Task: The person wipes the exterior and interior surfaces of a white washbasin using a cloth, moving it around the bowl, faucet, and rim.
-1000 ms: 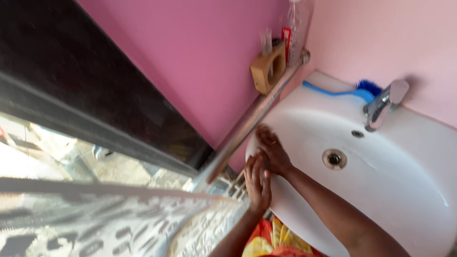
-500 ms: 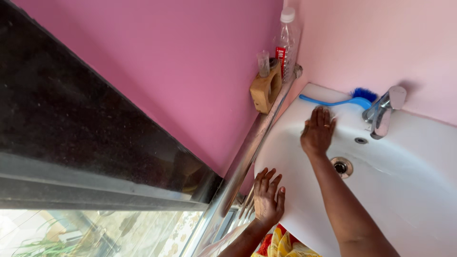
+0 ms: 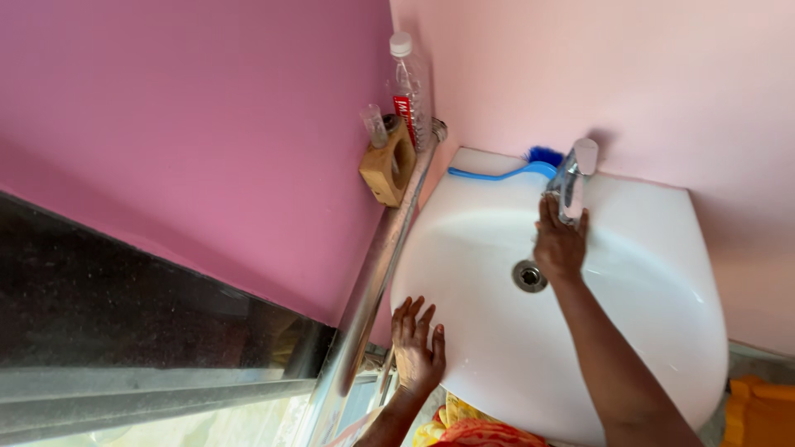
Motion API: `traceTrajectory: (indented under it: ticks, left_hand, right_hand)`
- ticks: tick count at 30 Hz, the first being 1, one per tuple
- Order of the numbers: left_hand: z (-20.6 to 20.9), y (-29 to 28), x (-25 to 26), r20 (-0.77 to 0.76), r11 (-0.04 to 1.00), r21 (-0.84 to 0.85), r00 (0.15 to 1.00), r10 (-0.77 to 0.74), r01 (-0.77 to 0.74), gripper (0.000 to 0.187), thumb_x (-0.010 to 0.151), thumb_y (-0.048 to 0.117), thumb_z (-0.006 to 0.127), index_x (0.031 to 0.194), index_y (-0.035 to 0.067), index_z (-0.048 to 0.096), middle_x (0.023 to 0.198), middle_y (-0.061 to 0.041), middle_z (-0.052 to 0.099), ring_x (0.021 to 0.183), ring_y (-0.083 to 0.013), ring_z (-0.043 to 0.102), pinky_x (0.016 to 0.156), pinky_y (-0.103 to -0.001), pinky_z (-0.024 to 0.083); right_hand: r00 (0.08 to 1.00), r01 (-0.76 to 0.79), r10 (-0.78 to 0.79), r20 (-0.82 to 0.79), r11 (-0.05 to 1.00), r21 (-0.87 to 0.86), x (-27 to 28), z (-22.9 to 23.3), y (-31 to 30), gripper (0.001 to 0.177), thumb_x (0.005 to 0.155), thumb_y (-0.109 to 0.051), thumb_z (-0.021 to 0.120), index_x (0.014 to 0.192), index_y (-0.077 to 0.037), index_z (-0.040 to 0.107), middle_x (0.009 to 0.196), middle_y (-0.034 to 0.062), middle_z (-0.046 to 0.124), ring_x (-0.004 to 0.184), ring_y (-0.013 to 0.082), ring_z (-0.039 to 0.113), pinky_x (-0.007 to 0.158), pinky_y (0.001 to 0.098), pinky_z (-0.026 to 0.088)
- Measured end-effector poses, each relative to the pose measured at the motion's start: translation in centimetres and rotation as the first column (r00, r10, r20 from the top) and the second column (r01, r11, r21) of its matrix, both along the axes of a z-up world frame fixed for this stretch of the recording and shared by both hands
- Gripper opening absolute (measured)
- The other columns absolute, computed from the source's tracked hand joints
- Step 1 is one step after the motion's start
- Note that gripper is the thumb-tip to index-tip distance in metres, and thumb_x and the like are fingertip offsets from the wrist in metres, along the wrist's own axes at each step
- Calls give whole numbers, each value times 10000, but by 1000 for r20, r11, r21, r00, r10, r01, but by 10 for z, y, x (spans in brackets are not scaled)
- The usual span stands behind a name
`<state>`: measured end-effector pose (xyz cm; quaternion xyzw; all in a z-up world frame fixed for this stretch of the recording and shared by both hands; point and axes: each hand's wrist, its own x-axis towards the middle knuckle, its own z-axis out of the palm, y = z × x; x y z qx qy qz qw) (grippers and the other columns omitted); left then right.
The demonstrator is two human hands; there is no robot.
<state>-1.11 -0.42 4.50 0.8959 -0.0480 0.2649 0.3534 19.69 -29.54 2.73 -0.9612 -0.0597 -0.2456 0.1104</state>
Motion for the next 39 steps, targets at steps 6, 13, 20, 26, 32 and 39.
traceTrajectory:
  ticks: [6,13,20,26,32,39]
  left_hand:
    - [-8,-3,-1,12,1000,2,1000,25,-25,334,983,198,590,1239,6,685,1411,-180,590,1434,-399,418,1141,-592,388]
    - [-16,-2,2,37,995,84,998,47,-50,330,954,202,599,1214,25,700,1366,-170,634,1402,-380,474,1181,-596,349]
    - [-12,-7,3,35,996,78,999,38,-40,347,956,221,573,1192,9,712,1339,-155,651,1409,-368,477,1183,-603,331]
    - [-16,-9,2,59,995,76,997,56,-61,337,965,219,570,1193,12,708,1331,-151,661,1403,-373,494,1186,-589,348]
    - [-28,-12,9,76,991,89,992,97,-103,317,965,219,581,1194,47,716,1298,-125,702,1368,-345,552,1204,-603,345]
    - [-27,-12,2,36,991,100,996,85,-88,321,970,218,573,1197,32,703,1276,-127,701,1366,-341,552,1210,-596,334]
  right_hand:
    - [953,301,-299,38,940,-159,-44,-20,-142,546,1048,-189,527,1571,-33,521,1625,150,515,1543,287,423,1279,626,177]
    - [862,490,-507,18,822,-290,19,-38,-162,569,1146,-420,499,1490,32,526,1608,216,484,1483,353,454,1242,515,258]
    - [960,201,-227,-167,967,-158,-19,-27,-239,571,1021,-236,501,1575,-96,485,1583,121,499,1432,290,491,1223,545,279]
    - [976,213,-218,-12,963,-166,37,-26,-221,496,1031,-232,541,1435,55,525,1472,268,580,1415,377,525,1201,498,339]
    - [978,107,-133,-159,980,-166,92,-15,-167,508,1015,-264,492,1427,34,492,1480,235,525,1402,385,477,1155,523,318]
    - [926,135,-173,-336,982,-133,68,1,-204,563,1061,-272,452,1570,-37,400,1577,168,478,1406,313,463,1233,507,242]
